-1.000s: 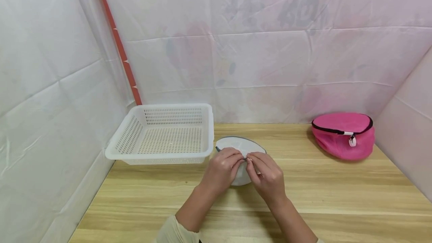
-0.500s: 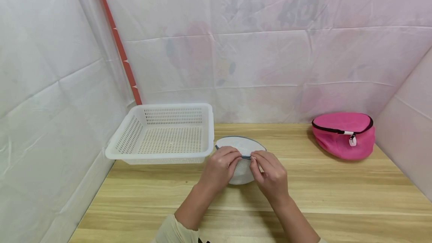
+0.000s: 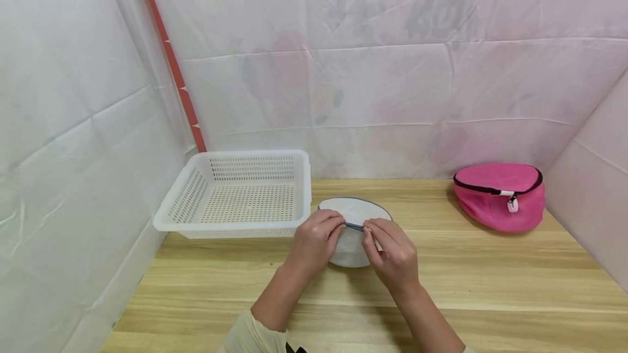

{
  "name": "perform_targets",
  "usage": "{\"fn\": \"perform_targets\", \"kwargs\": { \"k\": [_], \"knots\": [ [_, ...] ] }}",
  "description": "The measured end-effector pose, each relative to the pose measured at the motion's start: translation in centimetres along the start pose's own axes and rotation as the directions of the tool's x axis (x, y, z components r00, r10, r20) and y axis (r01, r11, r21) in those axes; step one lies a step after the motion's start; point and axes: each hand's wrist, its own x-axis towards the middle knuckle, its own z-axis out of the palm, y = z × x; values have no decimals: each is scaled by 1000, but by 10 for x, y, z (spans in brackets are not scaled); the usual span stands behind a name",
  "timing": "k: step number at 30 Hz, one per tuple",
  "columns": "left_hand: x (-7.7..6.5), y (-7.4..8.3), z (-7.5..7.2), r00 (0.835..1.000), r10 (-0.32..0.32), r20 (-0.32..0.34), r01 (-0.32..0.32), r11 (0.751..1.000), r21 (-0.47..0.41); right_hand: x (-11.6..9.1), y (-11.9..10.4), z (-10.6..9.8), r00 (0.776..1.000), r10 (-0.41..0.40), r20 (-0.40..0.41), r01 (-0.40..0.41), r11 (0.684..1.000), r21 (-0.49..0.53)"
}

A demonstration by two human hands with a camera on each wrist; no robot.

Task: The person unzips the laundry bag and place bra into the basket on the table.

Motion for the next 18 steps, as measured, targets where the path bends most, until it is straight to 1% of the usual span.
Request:
{"fn": "perform_targets", "kwargs": {
  "k": [5, 10, 18],
  "knots": [
    [1, 1, -1, 1000, 7, 9, -8, 1000, 27, -2, 1, 0, 1000, 13, 16, -14, 1000, 6],
    [2, 5, -1, 999, 33, 22, -34, 998, 51, -3, 0, 1, 1000, 10, 14, -11, 1000, 20],
    [4, 13, 3, 995, 90, 41, -91, 996, 19, -2, -2, 4, 1000, -18, 14, 17, 999, 49]
  ]
}}
